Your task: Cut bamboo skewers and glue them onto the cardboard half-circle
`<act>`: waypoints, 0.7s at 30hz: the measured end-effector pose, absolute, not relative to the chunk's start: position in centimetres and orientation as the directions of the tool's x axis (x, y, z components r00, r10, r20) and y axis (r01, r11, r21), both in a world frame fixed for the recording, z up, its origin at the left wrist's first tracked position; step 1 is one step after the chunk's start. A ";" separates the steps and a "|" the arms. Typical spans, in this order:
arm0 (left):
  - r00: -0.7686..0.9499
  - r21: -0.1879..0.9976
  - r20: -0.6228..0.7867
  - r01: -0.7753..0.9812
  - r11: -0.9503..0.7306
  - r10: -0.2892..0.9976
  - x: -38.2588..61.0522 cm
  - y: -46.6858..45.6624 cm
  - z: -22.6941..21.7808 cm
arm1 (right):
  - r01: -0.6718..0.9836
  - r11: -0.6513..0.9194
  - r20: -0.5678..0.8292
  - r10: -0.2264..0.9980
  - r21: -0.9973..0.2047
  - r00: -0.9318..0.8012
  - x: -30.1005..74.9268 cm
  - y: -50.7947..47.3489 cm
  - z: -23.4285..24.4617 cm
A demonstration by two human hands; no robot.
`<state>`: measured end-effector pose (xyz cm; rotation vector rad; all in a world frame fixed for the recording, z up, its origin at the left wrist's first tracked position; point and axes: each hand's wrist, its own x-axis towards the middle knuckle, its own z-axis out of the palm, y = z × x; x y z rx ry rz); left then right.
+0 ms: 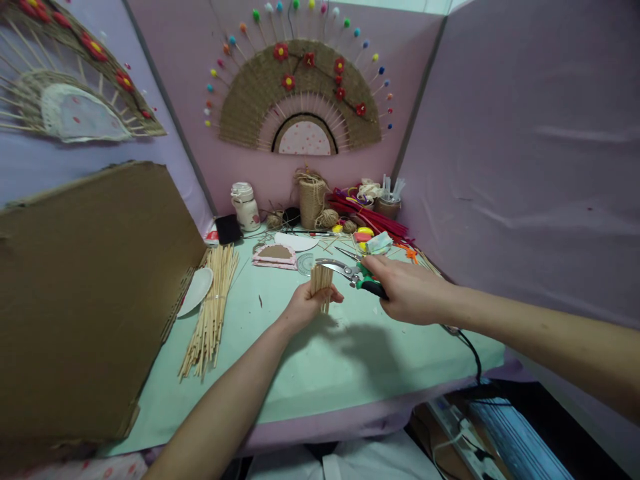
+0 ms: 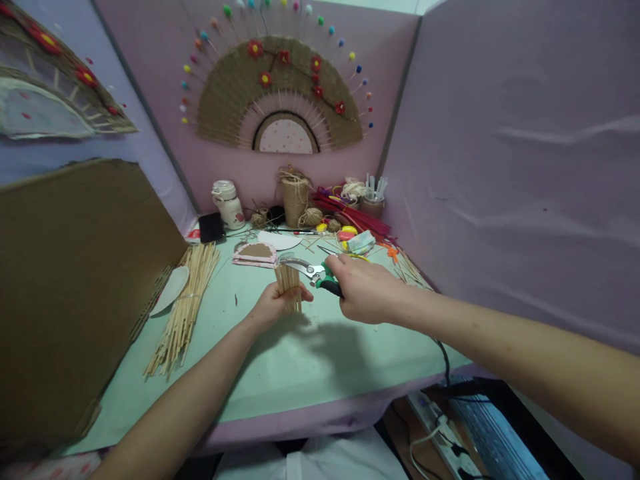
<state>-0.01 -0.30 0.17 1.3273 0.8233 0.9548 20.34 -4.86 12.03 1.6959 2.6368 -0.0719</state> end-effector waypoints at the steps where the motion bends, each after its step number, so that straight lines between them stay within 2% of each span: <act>1: 0.408 0.996 0.042 -0.092 -0.005 0.912 0.0 -0.3 0.1 | 0.911 0.412 -0.029 0.910 -0.032 -0.413 20.3 -4.9 12.0; 7: 0.410 0.994 0.045 -0.109 0.000 0.911 0.0 -0.1 -0.3 | 0.923 0.384 -0.032 0.923 -0.013 -0.384 20.5 -5.0 11.9; 14: 0.403 0.994 0.038 -0.111 0.008 0.914 0.1 -0.4 0.4 | 0.866 0.498 0.049 0.867 -0.045 -0.496 21.5 -4.4 11.3; 21: 0.411 0.988 0.009 -0.147 0.056 0.912 0.2 -0.4 0.4 | 0.857 0.513 0.088 0.857 -0.047 -0.507 21.5 -4.6 11.5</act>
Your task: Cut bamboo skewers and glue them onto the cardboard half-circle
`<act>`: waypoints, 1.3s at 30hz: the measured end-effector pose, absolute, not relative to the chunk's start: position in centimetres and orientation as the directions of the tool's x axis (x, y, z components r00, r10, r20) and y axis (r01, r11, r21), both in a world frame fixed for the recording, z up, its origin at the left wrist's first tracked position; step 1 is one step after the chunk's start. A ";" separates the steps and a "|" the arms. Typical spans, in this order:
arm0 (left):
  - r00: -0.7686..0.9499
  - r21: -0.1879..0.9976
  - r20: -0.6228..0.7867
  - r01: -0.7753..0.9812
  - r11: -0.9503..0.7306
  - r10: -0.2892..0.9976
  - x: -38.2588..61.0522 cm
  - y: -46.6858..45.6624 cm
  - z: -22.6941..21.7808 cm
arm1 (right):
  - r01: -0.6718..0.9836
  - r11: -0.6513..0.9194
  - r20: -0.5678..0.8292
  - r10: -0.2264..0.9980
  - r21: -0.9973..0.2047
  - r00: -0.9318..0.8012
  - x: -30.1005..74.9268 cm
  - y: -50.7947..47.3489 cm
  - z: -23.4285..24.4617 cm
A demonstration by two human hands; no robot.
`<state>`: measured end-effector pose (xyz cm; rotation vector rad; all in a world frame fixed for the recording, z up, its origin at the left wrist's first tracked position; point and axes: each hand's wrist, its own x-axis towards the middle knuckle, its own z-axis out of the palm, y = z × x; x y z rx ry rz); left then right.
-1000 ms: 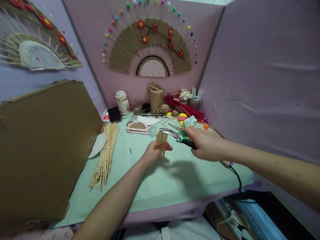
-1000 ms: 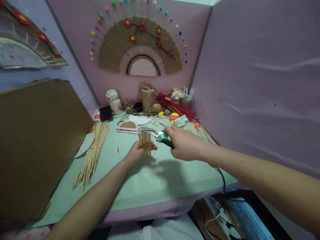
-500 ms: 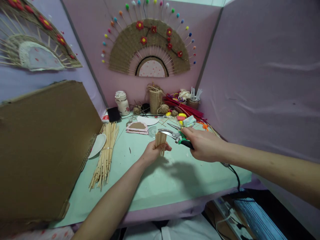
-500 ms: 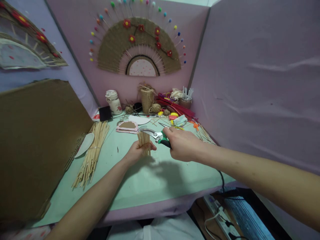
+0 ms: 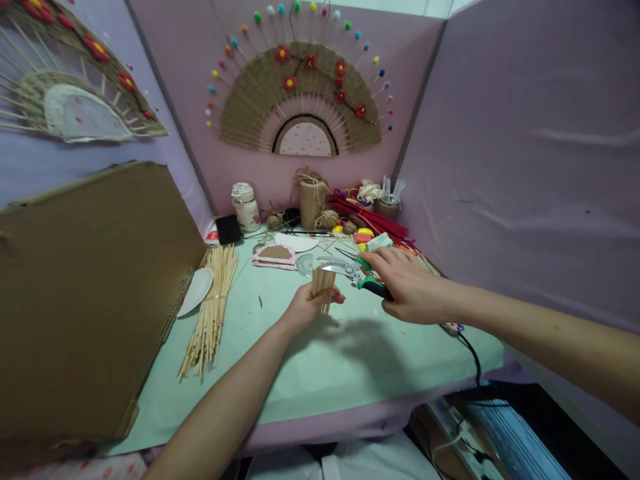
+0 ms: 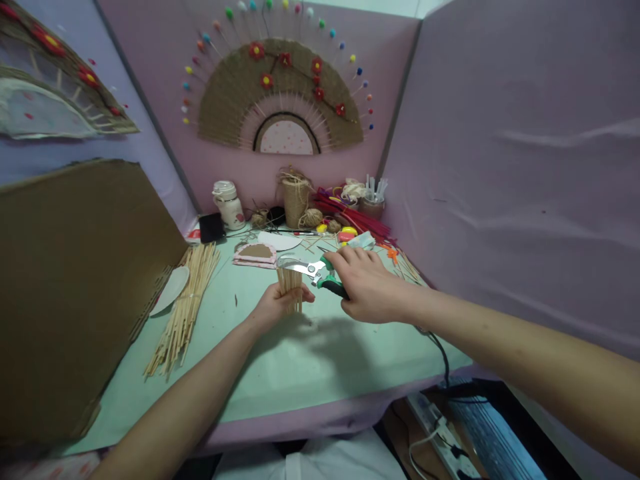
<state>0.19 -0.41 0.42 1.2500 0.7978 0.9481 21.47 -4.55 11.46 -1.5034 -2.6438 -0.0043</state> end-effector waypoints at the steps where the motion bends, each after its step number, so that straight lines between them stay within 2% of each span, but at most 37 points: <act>1: 0.414 0.986 0.007 -0.154 0.062 0.910 0.2 -0.4 0.4 | 0.855 0.517 0.089 0.855 -0.047 -0.512 21.5 -4.5 11.4; 17: 0.468 0.991 0.022 -0.127 0.042 0.884 0.0 -0.4 0.3 | 0.821 0.564 0.104 0.825 -0.087 -0.556 22.0 -3.8 11.3; 20: 0.465 0.991 0.010 -0.124 0.054 0.885 0.0 -0.3 0.2 | 0.839 0.513 0.137 0.858 -0.182 -0.495 22.2 -3.6 11.4; 25: 0.470 0.986 0.019 -0.153 0.061 0.883 -0.1 -0.1 0.0 | 0.822 0.300 0.172 0.954 -0.485 -0.246 21.8 -3.3 11.0; 27: 0.474 0.983 0.030 -0.174 0.060 0.880 -0.2 0.0 -0.1 | 0.816 0.255 0.179 0.966 -0.519 -0.187 21.5 -2.9 9.9; 29: 0.470 0.981 0.038 -0.185 0.056 0.882 -0.3 0.0 -0.2 | 0.856 0.217 0.151 0.975 -0.470 -0.164 21.0 -2.4 8.1; 32: 0.458 0.983 0.047 -0.181 0.041 0.888 -0.3 -0.1 -0.4 | 0.953 0.067 0.007 0.998 -0.295 -0.068 20.2 -2.0 4.2; 34: 0.448 0.983 0.056 -0.181 0.029 0.892 -0.3 -0.1 -0.4 | 0.977 0.031 -0.010 0.999 -0.213 -0.033 19.5 -2.0 1.4; 36: 0.433 0.983 0.063 -0.180 0.018 0.899 -0.3 -0.2 -0.3 | 0.979 0.068 0.024 0.998 -0.192 -0.064 18.8 -2.1 -0.9; 39: 0.413 0.983 0.065 -0.183 0.013 0.908 -0.3 -0.4 -0.1 | 0.964 0.130 0.091 0.990 -0.231 -0.111 18.3 -2.1 -2.9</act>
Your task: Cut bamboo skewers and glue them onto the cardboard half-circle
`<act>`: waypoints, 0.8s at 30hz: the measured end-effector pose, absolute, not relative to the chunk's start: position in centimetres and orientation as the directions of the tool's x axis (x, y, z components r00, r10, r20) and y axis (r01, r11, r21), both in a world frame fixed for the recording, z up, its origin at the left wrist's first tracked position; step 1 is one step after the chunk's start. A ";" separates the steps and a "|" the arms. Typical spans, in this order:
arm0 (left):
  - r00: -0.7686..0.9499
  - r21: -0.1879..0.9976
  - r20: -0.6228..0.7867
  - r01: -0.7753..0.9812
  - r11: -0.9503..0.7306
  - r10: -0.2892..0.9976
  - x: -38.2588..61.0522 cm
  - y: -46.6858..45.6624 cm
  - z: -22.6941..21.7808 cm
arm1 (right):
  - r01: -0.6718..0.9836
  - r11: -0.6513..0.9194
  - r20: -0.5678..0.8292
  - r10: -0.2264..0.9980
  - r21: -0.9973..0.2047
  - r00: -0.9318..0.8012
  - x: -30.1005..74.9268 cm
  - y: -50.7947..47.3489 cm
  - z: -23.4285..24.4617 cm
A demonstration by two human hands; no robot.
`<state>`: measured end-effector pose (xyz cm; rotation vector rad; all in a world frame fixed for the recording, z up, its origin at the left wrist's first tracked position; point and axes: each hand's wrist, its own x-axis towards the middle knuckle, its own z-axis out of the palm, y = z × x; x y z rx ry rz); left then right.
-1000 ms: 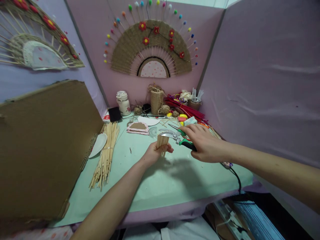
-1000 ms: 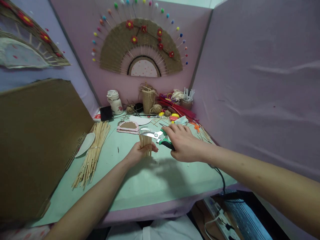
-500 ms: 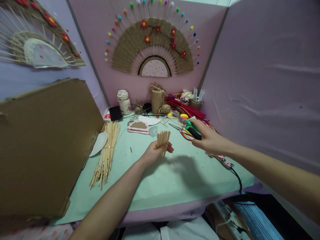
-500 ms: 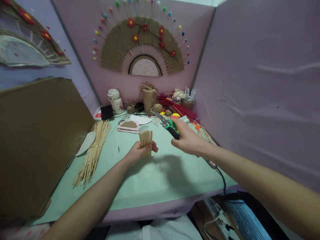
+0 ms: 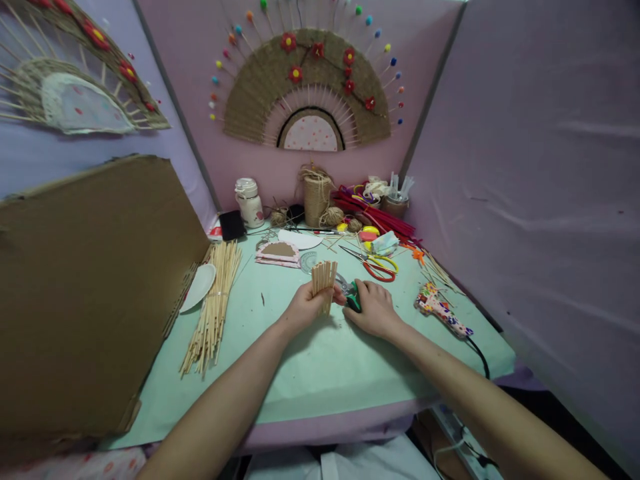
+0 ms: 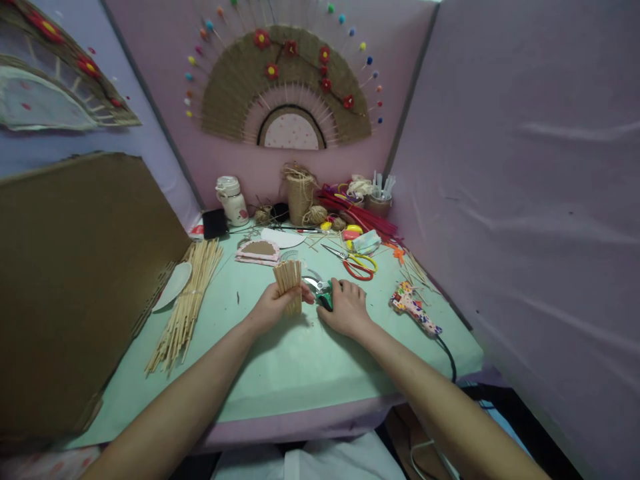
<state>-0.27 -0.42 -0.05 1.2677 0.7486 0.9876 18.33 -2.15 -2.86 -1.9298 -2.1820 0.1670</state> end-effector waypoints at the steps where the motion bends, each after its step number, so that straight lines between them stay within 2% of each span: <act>1: 0.416 0.983 0.066 -0.185 0.013 0.907 -0.3 -0.5 0.0 | 0.957 0.144 0.087 0.988 -0.253 -0.126 18.4 -2.1 -3.0; 3: 0.434 0.982 0.065 -0.187 0.019 0.898 -0.2 -0.6 0.1 | 0.934 0.162 0.069 0.987 -0.319 -0.148 18.7 -1.8 -2.3; 5: 0.459 0.983 0.062 -0.182 0.026 0.886 -0.1 -0.7 0.0 | 0.875 0.184 0.103 0.983 -0.448 -0.154 19.1 -1.6 -0.7; 7: 0.480 0.985 0.062 -0.171 0.023 0.875 0.0 -0.7 -0.2 | 0.723 0.274 0.213 0.961 -0.634 -0.177 19.0 -1.6 1.5; 9: 0.484 0.989 0.072 -0.147 0.000 0.872 0.1 -0.8 -0.3 | 0.519 0.397 0.283 0.915 -0.757 -0.287 18.4 -1.8 3.4; 11: 0.478 0.993 0.081 -0.117 -0.027 0.874 0.1 -0.7 -0.3 | 0.400 0.462 0.325 0.872 -0.792 -0.366 17.3 -2.0 4.7; 14: 0.479 0.995 0.079 -0.091 -0.040 0.874 0.0 -0.7 -0.1 | 0.325 0.452 0.347 0.877 -0.831 -0.334 15.6 -2.0 5.2; 24: 0.531 0.996 0.077 -0.072 -0.046 0.844 -0.5 -0.3 -0.6 | 0.290 0.432 0.375 0.897 -0.854 -0.233 15.1 -1.8 4.8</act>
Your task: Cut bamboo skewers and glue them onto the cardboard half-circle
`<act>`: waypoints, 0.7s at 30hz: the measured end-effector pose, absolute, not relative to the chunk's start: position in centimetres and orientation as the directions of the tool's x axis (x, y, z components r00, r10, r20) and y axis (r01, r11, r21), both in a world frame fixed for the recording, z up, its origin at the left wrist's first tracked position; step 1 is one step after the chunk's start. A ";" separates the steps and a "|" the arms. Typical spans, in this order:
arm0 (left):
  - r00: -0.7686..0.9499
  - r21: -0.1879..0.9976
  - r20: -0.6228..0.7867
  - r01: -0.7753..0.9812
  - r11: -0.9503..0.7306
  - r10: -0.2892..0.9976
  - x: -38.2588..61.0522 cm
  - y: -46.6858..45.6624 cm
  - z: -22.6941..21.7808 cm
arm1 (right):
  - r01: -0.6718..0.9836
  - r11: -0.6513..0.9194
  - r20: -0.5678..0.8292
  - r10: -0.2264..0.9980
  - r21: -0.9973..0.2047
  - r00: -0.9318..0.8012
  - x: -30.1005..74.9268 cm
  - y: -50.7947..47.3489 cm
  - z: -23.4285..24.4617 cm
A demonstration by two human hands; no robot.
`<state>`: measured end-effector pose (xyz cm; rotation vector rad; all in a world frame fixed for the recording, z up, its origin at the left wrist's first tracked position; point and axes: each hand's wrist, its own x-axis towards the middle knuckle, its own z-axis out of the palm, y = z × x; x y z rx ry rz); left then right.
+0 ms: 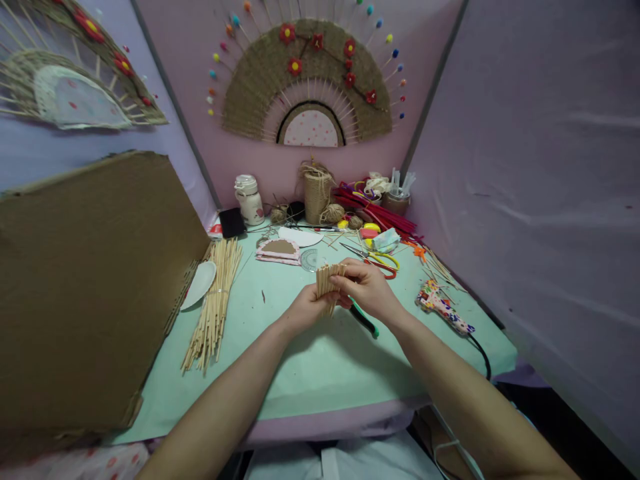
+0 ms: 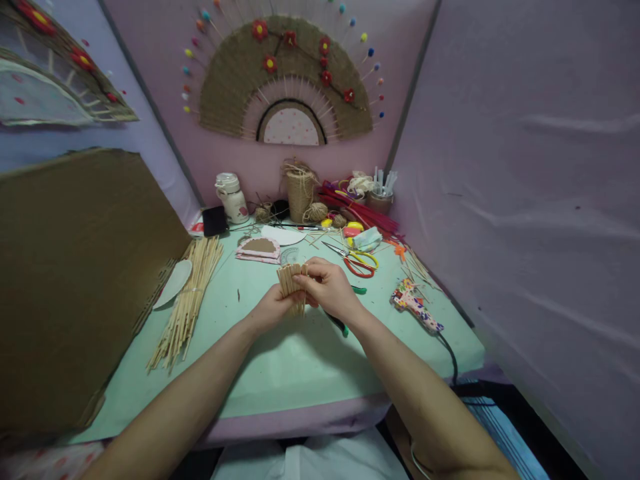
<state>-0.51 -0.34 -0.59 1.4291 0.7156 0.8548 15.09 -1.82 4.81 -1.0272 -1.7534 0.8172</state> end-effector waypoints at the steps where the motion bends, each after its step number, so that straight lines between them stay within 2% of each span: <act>1: 0.535 0.996 0.076 -0.075 -0.042 0.841 -0.5 -0.3 -0.6 | 0.290 0.437 0.381 0.895 -0.851 -0.232 15.1 -1.8 4.8; 11: 0.546 0.990 0.059 -0.140 0.021 0.836 -0.5 -0.3 -0.1 | 0.316 0.459 0.397 0.885 -0.830 -0.243 15.0 -2.0 5.1; 21: 0.544 0.996 0.028 -0.085 0.022 0.838 -0.6 -0.4 0.3 | 0.219 0.422 0.362 0.893 -0.880 -0.267 14.3 -1.8 5.2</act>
